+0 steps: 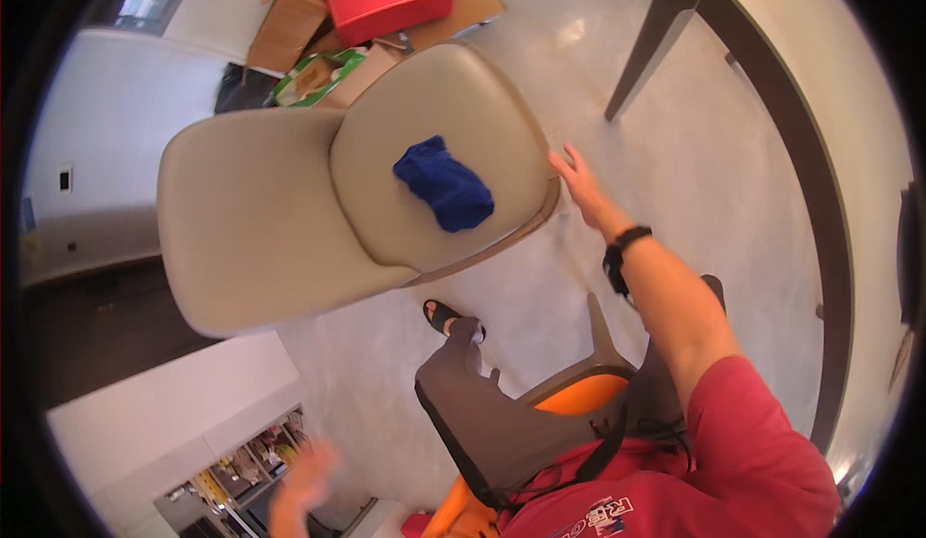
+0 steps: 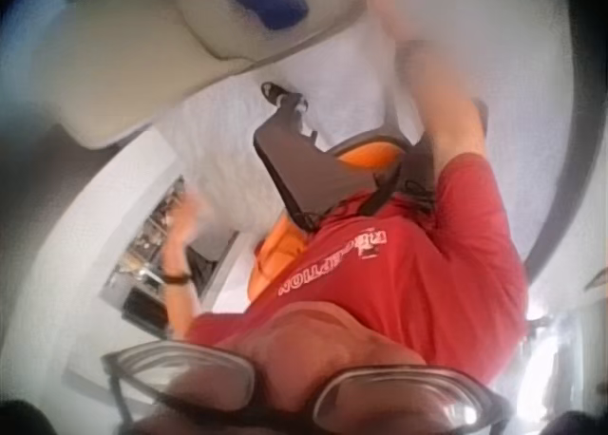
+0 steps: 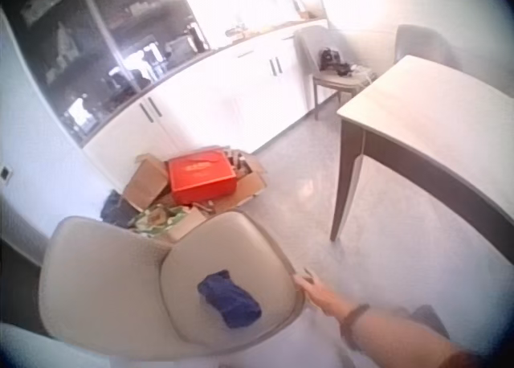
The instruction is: The person wipes the seat and backrest of a grey chair with a blue cloth, then rinses and wrings out the cloth in a kitchen sink.
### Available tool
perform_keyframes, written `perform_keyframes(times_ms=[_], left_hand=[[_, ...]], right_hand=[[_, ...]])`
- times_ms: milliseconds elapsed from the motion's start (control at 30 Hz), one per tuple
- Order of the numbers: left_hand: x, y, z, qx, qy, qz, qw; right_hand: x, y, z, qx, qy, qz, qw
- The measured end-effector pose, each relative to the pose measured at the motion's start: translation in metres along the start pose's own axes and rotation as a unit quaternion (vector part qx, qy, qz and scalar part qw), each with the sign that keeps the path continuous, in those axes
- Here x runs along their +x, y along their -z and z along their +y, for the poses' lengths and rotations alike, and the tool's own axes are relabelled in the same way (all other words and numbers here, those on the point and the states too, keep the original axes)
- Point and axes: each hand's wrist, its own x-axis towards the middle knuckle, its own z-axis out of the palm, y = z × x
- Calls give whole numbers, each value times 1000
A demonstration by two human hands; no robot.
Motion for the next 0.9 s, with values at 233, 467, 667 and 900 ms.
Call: perform_keyframes(times_ms=[233, 467, 667, 900], left_hand=[[72, 268, -50, -646, -12, 534, 546], [46, 271, 23, -509, 133, 577, 625], [-4, 225, 94, -413, 127, 564, 704], [-20, 254, 82, -372, 63, 486, 788]], right_hand=[[13, -41, -1, -138, 159, -29, 977], [-51, 2, 19, -91, 102, -55, 989], [-130, 58, 21, -129, -37, -59, 989], [-130, 61, 25, -416, 365, 89, 828]])
